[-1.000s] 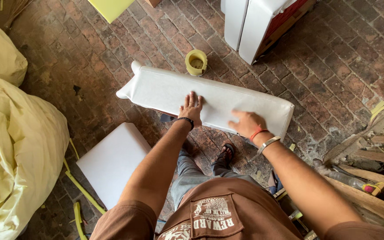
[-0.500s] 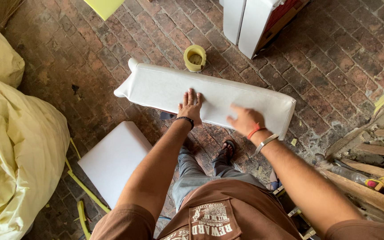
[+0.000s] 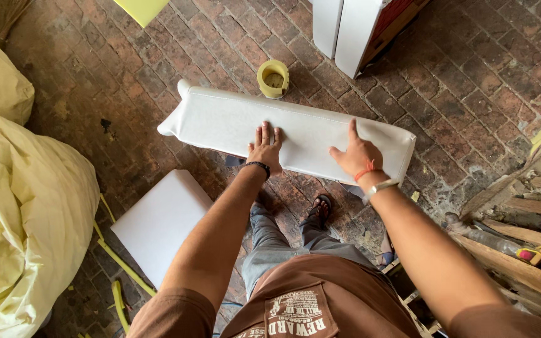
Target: The person staples white fabric over foam onto a wooden chair frame using a pneumatic nail gun, pressing the fabric taut with one hand while driving staples along the edge. They reposition the chair, pull and smooth the fabric over the sides, and continue stapling around the frame.
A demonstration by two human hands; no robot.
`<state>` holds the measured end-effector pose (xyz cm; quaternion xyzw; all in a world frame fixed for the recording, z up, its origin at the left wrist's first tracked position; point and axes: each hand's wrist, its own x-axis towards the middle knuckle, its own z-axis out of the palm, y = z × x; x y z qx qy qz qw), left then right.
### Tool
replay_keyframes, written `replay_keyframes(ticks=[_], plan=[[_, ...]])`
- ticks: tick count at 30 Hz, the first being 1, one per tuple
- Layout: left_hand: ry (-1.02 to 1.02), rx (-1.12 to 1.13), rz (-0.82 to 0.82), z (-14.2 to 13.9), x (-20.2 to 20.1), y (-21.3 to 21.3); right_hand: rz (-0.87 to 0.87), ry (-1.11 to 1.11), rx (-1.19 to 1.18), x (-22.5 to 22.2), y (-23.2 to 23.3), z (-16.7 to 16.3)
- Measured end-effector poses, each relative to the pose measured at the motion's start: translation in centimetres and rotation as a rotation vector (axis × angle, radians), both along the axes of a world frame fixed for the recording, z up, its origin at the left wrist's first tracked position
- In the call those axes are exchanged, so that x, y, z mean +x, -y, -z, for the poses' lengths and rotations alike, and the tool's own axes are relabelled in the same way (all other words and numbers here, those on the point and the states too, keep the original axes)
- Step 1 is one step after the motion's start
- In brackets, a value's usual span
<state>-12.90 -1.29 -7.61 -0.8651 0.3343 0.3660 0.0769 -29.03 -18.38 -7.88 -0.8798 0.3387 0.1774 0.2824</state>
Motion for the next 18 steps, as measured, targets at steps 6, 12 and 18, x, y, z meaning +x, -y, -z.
replay_keyframes(ticks=[6, 12, 18], plan=[[-0.003, 0.003, -0.008, 0.2, -0.1, 0.0, -0.462, 0.195, -0.122, 1.0, -4.6, 0.5], [0.012, -0.031, 0.004, 0.2, 0.3, -0.3, 0.016, -0.105, 0.016, 0.2, -0.5, -0.2], [-0.022, -0.035, -0.017, 0.1, 0.0, -0.7, -0.485, -0.009, -0.132, -0.8, -5.4, 0.3]])
